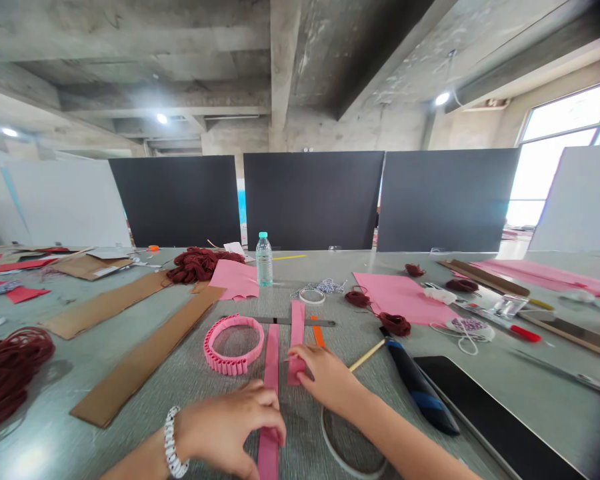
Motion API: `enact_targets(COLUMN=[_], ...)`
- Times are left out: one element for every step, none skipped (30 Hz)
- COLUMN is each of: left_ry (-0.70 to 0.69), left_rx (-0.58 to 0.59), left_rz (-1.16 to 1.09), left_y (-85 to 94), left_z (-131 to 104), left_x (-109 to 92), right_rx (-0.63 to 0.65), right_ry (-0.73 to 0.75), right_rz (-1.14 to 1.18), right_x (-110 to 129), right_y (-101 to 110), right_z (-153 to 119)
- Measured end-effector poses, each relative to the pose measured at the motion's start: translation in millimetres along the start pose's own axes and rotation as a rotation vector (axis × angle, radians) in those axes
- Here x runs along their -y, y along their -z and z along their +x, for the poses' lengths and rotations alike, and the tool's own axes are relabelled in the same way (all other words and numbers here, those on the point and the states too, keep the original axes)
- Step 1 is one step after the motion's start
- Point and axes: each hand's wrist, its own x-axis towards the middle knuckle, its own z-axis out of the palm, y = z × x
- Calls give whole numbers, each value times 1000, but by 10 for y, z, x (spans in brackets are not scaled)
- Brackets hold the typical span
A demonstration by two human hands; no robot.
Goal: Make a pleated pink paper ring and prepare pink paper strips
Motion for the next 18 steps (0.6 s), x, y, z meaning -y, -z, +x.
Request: enact_targets(left_ry=[0,-1,-1,0,0,-3,-10,-19,-24,-14,13,51,89,121,132,118,88,49], left_rx=[-8,-16,-23,-33,-40,-48,-55,-65,-84,-121,-175,-235,-296,-357,-413,-459,-498,-531], left_rz=[-8,-15,-22,-27,-34,-46,-66,-98,-144,-201,-272,-363,-475,-606,-758,-928,-1106,-1272], left_y=[-11,-23,-34,-44,-51,-55,-56,-55,-53,-52,-54,-60,-69,-79,-90,-98,-101,-98], left_z=[17,36,54,71,86,100,112,122,131,139,146,154,162,171,181,191,200,208], left_x=[-2,-5,-9,-13,-19,-27,-37,-49,-61,-72,-80,-83,-80,-70,-56,-38,-18,0], right_rx=[-18,-35,-50,-65,-76,-83,-84,-78,-70,-60,-53,-48,-36,-20,4,31,54,75], right_ry=[-19,-35,-52,-69,-88,-110,-131,-149,-160,-166,-168,-167,-169,-177,-187,-197,-204,-206], right_rz=[56,127,204,280,355,436,519,599,671,730,773,795,827,892,985,1094,1209,1317], right_x=[-29,-59,-88,-114,-135,-150,-159,-162,-160,-154,-146,-136,-124,-113,-101,-88,-75,-62], right_y=[-6,-13,-19,-23,-25,-24,-20,-14,-6,2,11,18,23,26,27,27,26,27], right_z=[5,11,20,31,45,62,79,95,108,117,120,119,114,106,97,88,81,76])
